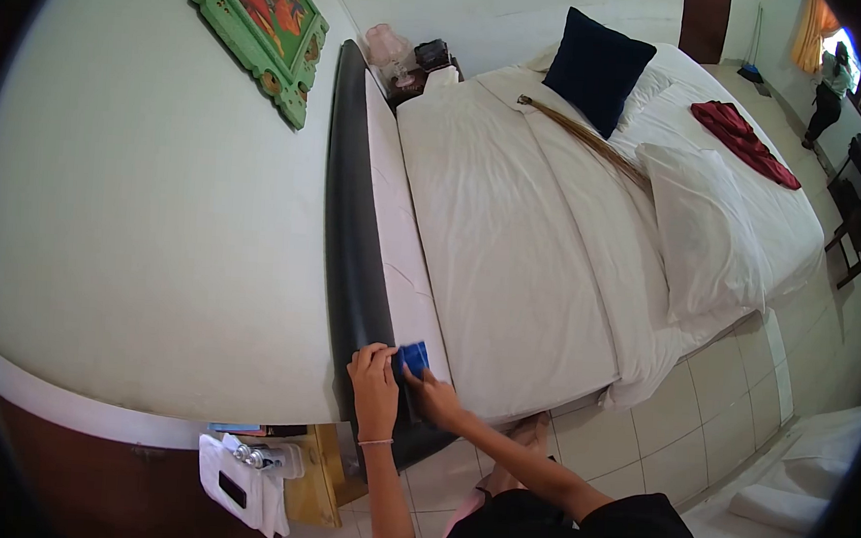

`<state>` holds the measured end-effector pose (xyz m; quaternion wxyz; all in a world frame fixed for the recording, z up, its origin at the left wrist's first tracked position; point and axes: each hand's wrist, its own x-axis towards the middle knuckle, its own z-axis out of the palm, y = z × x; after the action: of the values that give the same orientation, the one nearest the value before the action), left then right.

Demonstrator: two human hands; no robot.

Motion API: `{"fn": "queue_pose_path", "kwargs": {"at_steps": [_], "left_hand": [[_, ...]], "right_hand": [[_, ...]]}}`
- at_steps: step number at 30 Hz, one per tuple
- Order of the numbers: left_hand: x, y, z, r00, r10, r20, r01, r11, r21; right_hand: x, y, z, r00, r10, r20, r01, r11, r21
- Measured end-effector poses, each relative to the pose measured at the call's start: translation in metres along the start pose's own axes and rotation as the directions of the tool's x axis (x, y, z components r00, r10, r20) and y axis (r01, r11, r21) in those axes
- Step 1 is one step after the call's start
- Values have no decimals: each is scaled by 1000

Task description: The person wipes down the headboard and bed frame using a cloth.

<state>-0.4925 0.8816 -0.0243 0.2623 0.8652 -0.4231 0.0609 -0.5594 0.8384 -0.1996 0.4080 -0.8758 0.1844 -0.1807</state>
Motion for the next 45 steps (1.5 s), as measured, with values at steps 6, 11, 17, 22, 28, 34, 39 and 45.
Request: {"fn": "queue_pose_path", "kwargs": {"at_steps": [6, 11, 17, 22, 28, 34, 39, 45], "left_hand": [[-2, 2, 0, 1000, 24, 16, -25, 999, 48], [-3, 3, 0, 999, 44, 20, -46, 996, 78], [-2, 2, -1, 997, 67, 38, -70, 994, 84], [-2, 0, 0, 997, 69, 41, -73, 992, 105], [-2, 3, -1, 998, 55, 39, -58, 994, 92], [0, 3, 0, 998, 51, 30, -53, 995, 87], [-1, 3, -1, 997, 57, 49, -62, 992, 105], [-3, 5, -4, 972, 150, 179, -186, 962, 202]], "right_hand": [[-94, -23, -20, 983, -7, 183, -10, 996, 90], [-84, -23, -17, 983, 51, 176, -84, 979, 183], [-90, -19, -6, 993, 54, 102, -70, 985, 157], [-110, -24, -1, 975, 133, 178, -174, 955, 239], [-67, -4, 17, 890, 300, 342, -351, 932, 95], [-58, 46, 53, 855, 352, 380, -428, 894, 136], [-29, -17, -41, 697, 296, 653, -611, 722, 325], [-26, -14, -35, 800, 194, 568, -446, 825, 347]]}}
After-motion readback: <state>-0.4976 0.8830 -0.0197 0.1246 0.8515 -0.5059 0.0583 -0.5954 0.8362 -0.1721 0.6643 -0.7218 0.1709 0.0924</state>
